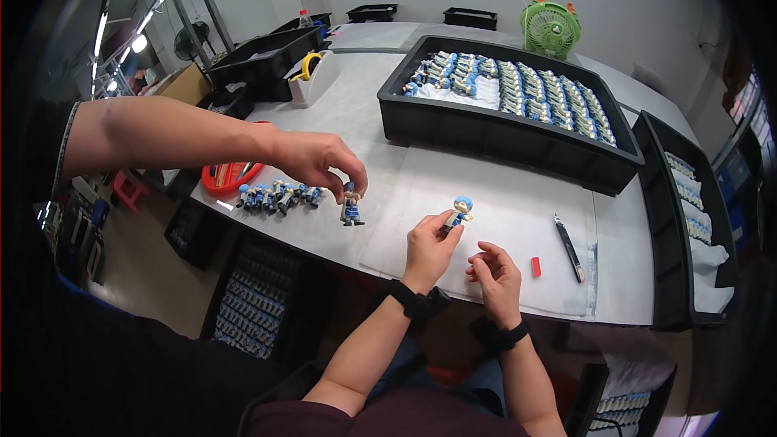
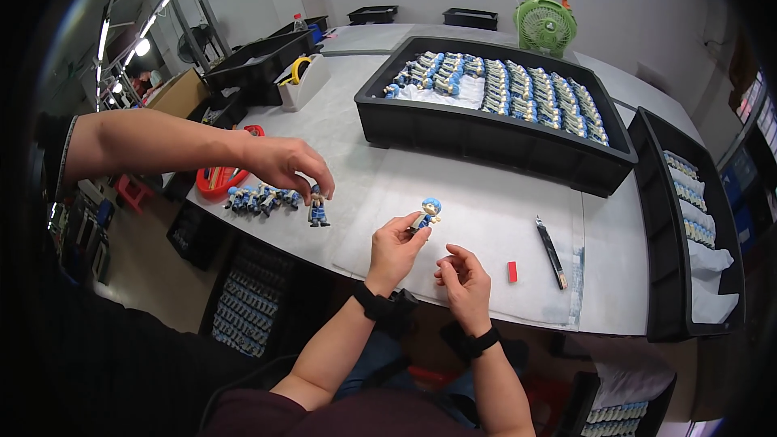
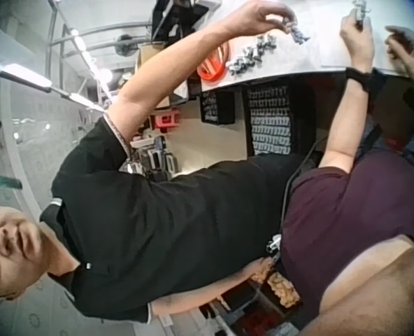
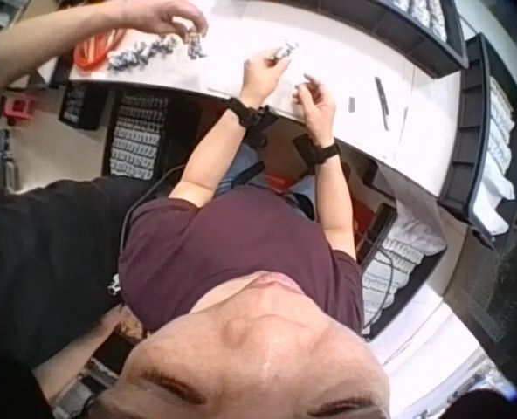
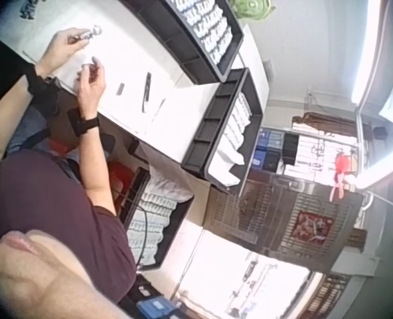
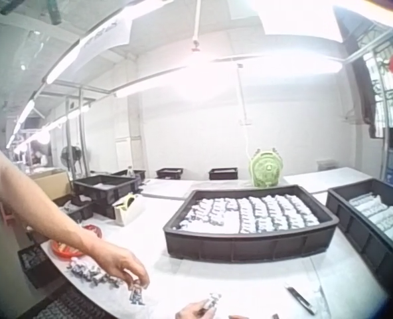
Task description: Inspecting, arranging, and organizing small plastic toy figures into containers at an assembly facility.
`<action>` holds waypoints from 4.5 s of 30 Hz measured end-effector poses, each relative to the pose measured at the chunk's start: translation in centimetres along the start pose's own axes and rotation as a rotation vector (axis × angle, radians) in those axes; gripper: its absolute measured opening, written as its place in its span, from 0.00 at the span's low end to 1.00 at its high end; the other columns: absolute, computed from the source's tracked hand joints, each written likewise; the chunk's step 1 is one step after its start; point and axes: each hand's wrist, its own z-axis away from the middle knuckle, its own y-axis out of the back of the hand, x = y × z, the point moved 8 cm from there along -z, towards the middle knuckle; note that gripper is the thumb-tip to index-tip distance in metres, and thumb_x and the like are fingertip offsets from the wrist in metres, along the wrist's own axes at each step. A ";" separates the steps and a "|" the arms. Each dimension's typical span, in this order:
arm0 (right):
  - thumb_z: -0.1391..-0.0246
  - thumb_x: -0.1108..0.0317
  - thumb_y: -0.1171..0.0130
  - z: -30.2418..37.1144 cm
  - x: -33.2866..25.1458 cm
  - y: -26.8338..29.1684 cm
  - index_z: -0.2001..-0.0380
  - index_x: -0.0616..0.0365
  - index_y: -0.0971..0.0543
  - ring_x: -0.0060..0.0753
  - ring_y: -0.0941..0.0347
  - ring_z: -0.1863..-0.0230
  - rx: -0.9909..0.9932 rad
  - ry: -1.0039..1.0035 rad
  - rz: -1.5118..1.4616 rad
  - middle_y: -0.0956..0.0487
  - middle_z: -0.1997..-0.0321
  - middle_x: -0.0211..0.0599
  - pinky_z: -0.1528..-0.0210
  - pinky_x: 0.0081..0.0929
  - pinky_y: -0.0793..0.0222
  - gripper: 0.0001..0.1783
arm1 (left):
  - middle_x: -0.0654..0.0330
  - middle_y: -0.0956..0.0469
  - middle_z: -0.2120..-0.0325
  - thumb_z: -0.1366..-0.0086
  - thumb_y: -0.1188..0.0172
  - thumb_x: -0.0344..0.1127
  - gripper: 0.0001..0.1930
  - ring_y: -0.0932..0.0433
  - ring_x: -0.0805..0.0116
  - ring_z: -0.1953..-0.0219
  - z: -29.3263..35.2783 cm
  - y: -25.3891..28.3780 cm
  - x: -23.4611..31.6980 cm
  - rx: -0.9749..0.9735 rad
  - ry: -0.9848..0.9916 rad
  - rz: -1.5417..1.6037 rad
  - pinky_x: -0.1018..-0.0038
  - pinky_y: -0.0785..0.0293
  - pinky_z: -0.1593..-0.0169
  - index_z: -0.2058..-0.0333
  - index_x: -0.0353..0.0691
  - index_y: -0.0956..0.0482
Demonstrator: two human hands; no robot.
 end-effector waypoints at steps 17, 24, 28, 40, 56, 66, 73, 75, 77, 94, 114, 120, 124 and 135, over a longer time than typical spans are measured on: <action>0.46 0.73 0.53 -0.3 -0.2 0.4 0.53 0.67 0.34 0.21 0.30 0.67 0.059 0.023 -0.025 0.28 0.60 0.37 0.68 0.16 0.31 0.17 | 0.56 0.27 0.65 0.42 0.48 0.28 0.17 0.26 0.75 0.68 3.6 -3.6 -1.2 -0.177 0.134 0.185 0.82 0.28 0.66 0.55 0.26 0.32; 0.47 0.73 0.53 -0.7 0.0 0.7 0.55 0.68 0.32 0.19 0.30 0.69 0.082 0.031 -0.008 0.28 0.64 0.35 0.70 0.16 0.31 0.16 | 0.55 0.31 0.59 0.40 0.51 0.28 0.18 0.27 0.74 0.63 4.2 -4.0 -2.1 -0.230 0.118 0.219 0.81 0.28 0.62 0.52 0.26 0.35; 0.47 0.74 0.53 -0.6 0.2 1.1 0.56 0.69 0.32 0.19 0.30 0.71 0.092 0.016 0.002 0.28 0.65 0.35 0.70 0.16 0.31 0.15 | 0.56 0.32 0.60 0.40 0.51 0.28 0.18 0.27 0.74 0.63 4.3 -4.3 -1.9 -0.246 0.143 0.243 0.81 0.28 0.61 0.52 0.26 0.36; 0.47 0.73 0.53 -0.6 0.3 0.7 0.56 0.68 0.31 0.20 0.29 0.70 0.097 0.007 0.006 0.27 0.65 0.36 0.70 0.17 0.30 0.16 | 0.56 0.33 0.59 0.40 0.51 0.28 0.19 0.27 0.72 0.61 4.3 -3.9 -1.5 -0.249 0.172 0.280 0.80 0.27 0.60 0.51 0.25 0.38; 0.47 0.74 0.54 -0.8 0.4 0.2 0.56 0.67 0.31 0.20 0.30 0.71 0.033 -0.005 0.005 0.28 0.65 0.35 0.70 0.17 0.30 0.15 | 0.58 0.29 0.64 0.40 0.49 0.29 0.17 0.26 0.76 0.67 4.0 -3.5 -2.2 -0.136 0.160 0.324 0.82 0.28 0.63 0.55 0.25 0.34; 0.46 0.73 0.54 -0.1 -0.2 -0.3 0.58 0.66 0.29 0.20 0.31 0.69 -0.068 -0.052 0.073 0.27 0.63 0.36 0.69 0.16 0.33 0.12 | 0.49 0.33 0.57 0.55 0.40 0.34 0.12 0.39 0.54 0.51 2.2 5.0 5.8 0.088 -0.267 -0.819 0.64 0.41 0.52 0.70 0.37 0.23; 0.46 0.72 0.53 0.2 -0.4 -0.3 0.58 0.66 0.30 0.21 0.31 0.70 -0.066 -0.032 0.040 0.27 0.64 0.39 0.69 0.17 0.33 0.13 | 0.46 0.33 0.57 0.52 0.42 0.37 0.13 0.33 0.52 0.55 1.0 7.9 1.1 -0.081 -0.020 -0.817 0.65 0.36 0.52 0.68 0.36 0.22; 0.46 0.73 0.53 0.2 -0.5 -0.3 0.58 0.66 0.30 0.21 0.31 0.70 -0.060 -0.042 0.044 0.26 0.65 0.38 0.70 0.17 0.33 0.13 | 0.45 0.31 0.59 0.53 0.42 0.36 0.13 0.30 0.51 0.59 0.4 8.2 1.7 -0.082 -0.084 -0.833 0.66 0.34 0.53 0.69 0.35 0.22; 0.46 0.73 0.53 0.1 -0.3 -0.3 0.58 0.67 0.30 0.21 0.31 0.70 -0.062 -0.035 0.042 0.26 0.65 0.38 0.70 0.17 0.33 0.13 | 0.45 0.30 0.61 0.54 0.42 0.35 0.13 0.30 0.50 0.59 -1.4 9.7 2.0 -0.058 -0.135 -0.932 0.66 0.34 0.53 0.70 0.34 0.22; 0.47 0.73 0.52 0.2 -0.1 -0.2 0.59 0.68 0.29 0.21 0.29 0.70 -0.069 -0.086 0.008 0.25 0.67 0.37 0.68 0.17 0.31 0.13 | 0.48 0.28 0.63 0.56 0.37 0.34 0.16 0.30 0.54 0.57 -7.8 14.3 5.2 -0.055 -0.188 -1.224 0.67 0.34 0.53 0.68 0.32 0.24; 0.50 0.74 0.49 1.0 -2.2 -0.3 0.64 0.64 0.26 0.26 0.30 0.73 -0.073 -0.016 0.165 0.25 0.71 0.38 0.71 0.19 0.34 0.09 | 0.54 0.28 0.59 0.60 0.33 0.36 0.30 0.33 0.58 0.52 -31.6 -14.0 6.9 -0.850 -0.591 -1.498 0.68 0.35 0.50 0.54 0.43 0.31; 0.52 0.77 0.49 0.1 -2.3 -0.3 0.66 0.64 0.26 0.25 0.31 0.74 -0.134 0.027 0.164 0.26 0.72 0.38 0.73 0.18 0.36 0.08 | 0.55 0.32 0.53 0.68 0.32 0.34 0.41 0.34 0.60 0.49 -36.2 -16.5 -1.4 -1.034 -0.202 -1.726 0.67 0.34 0.51 0.48 0.48 0.36; 0.52 0.77 0.49 -0.2 -2.6 -0.6 0.67 0.64 0.26 0.23 0.32 0.77 -0.166 0.048 0.200 0.27 0.74 0.37 0.76 0.17 0.37 0.07 | 0.59 0.35 0.51 0.71 0.31 0.35 0.40 0.38 0.54 0.49 -36.9 -16.8 -3.4 -1.074 -0.272 -1.818 0.63 0.34 0.51 0.51 0.54 0.34; 0.51 0.78 0.50 0.0 -2.3 -0.8 0.67 0.65 0.26 0.23 0.31 0.76 -0.104 -0.013 0.185 0.27 0.74 0.36 0.74 0.17 0.35 0.07 | 0.53 0.35 0.59 0.69 0.33 0.31 0.26 0.33 0.55 0.55 -36.4 -15.8 -1.1 -0.901 -0.398 -1.680 0.66 0.31 0.57 0.66 0.49 0.31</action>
